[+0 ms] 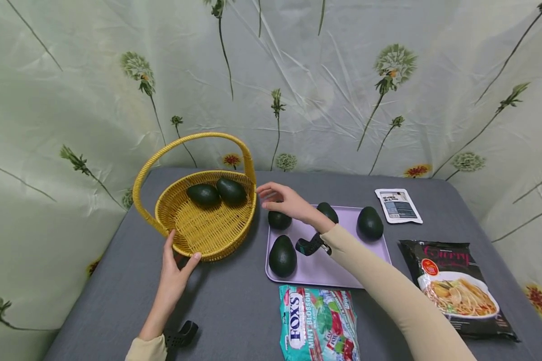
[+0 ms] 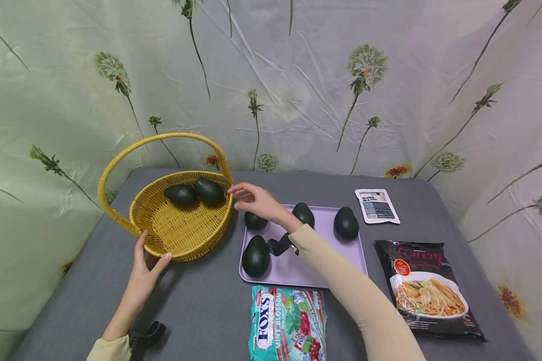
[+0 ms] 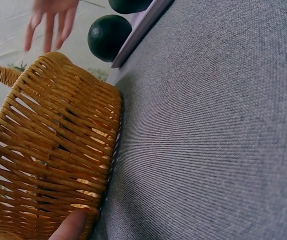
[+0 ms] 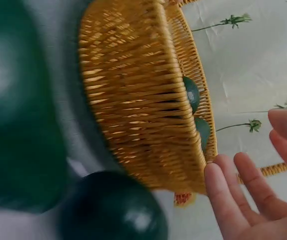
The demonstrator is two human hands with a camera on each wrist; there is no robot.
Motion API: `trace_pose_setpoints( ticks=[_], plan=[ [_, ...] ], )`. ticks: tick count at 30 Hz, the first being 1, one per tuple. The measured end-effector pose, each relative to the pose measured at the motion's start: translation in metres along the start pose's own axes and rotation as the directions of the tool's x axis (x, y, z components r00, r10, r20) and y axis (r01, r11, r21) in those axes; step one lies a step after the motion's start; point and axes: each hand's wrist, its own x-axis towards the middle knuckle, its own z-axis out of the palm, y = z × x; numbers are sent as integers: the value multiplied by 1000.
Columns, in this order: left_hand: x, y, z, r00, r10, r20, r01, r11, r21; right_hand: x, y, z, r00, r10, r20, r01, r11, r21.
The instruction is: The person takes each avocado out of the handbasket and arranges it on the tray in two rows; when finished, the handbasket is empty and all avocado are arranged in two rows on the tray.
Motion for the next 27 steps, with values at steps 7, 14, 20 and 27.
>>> trace_pose_setpoints(
  ticks=[7,14,20,27],
  plan=[
    [0,-1,0,1000,-6,3,6,1000,9,53,-5,16,999,-5,47,4,1000,14],
    [1,-2,0,1000,0,0,0,1000,10,87,-5,32,995,97,25,-94,989,-116],
    [0,-1,-1,1000,2,-1,-2,1000,11,101,-5,42,979,200,34,-183,943,-277],
    [2,-2,-1,1000,-5,-7,5,1000,17,109,-7,55,954,287,90,-237,900,-366]
  ],
)
